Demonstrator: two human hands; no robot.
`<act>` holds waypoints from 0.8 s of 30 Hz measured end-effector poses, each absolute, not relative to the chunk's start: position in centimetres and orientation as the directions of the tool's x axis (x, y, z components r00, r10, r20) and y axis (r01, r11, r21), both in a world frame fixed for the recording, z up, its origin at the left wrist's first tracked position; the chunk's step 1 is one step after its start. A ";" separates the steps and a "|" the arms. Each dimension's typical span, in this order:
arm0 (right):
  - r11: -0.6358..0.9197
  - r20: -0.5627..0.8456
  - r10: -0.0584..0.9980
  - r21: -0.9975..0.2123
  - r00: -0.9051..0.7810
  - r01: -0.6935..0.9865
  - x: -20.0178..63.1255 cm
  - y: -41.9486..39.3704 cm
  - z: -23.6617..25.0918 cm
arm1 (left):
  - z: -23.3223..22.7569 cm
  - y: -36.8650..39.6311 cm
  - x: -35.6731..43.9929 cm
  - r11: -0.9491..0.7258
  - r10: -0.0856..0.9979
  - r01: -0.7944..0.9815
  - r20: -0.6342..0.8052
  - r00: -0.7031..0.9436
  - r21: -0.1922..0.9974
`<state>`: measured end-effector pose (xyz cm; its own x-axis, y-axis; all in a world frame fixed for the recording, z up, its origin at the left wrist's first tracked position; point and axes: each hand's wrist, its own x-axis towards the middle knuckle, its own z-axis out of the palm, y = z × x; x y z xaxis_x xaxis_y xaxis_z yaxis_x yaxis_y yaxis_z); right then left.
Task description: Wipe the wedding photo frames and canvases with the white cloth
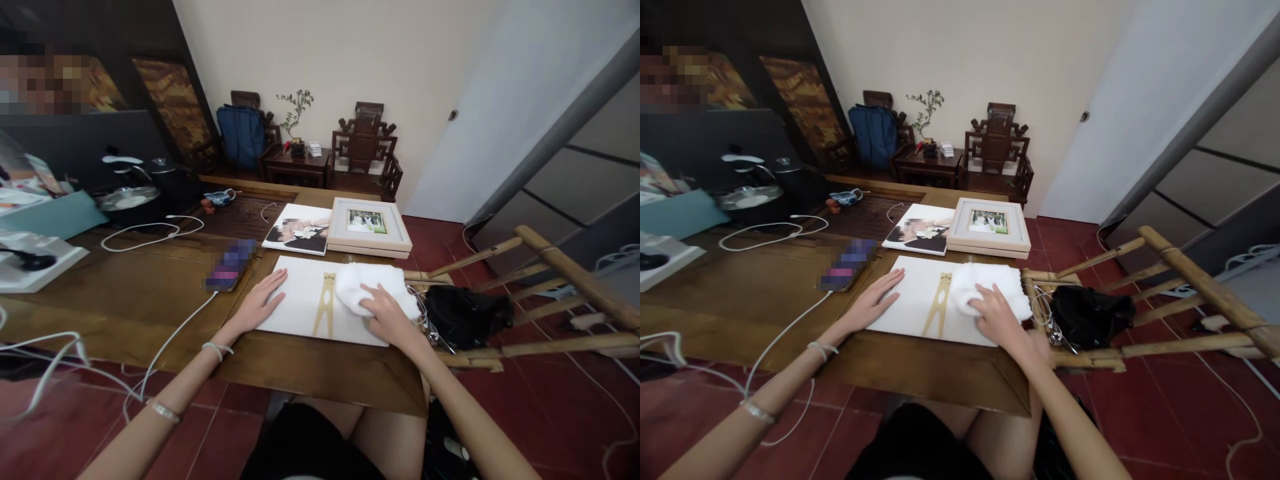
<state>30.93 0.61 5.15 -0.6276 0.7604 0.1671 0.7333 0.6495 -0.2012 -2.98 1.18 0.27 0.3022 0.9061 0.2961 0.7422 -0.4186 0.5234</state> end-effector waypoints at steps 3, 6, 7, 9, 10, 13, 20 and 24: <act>0.622 0.157 0.783 -0.197 -0.602 0.758 30.1 3.8 5.1 | 0.6 1.1 -2.9 -0.410 0.910 0.743 0.296 0.291 0.529; 0.634 0.149 0.773 -0.186 -0.616 0.750 29.8 4.6 5.2 | 0.9 0.9 -2.6 -0.392 0.917 0.742 0.297 0.267 0.544; 0.644 0.149 0.765 -0.184 -0.626 0.743 29.9 4.2 5.2 | 1.0 0.9 -2.5 -0.385 0.920 0.742 0.296 0.258 0.549; 0.664 0.152 0.748 -0.189 -0.646 0.724 30.2 2.4 5.2 | 1.0 0.8 -2.4 -0.375 0.923 0.743 0.295 0.245 0.554; 0.675 0.154 0.738 -0.194 -0.657 0.712 30.4 1.1 5.3 | 1.0 0.8 -2.3 -0.374 0.923 0.743 0.298 0.243 0.555; 0.699 0.156 0.714 -0.212 -0.683 0.683 31.0 -3.8 5.3 | 0.9 0.8 -2.3 -0.383 0.918 0.740 0.315 0.240 0.553; 0.705 0.195 0.707 -0.272 -0.680 0.655 31.6 -9.9 5.1 | 0.3 1.0 -2.7 -0.411 0.905 0.738 0.336 0.261 0.535; 0.672 0.235 0.740 -0.235 -0.630 0.702 31.7 -6.4 4.6 | 0.1 1.2 -2.8 -0.428 0.898 0.738 0.337 0.283 0.522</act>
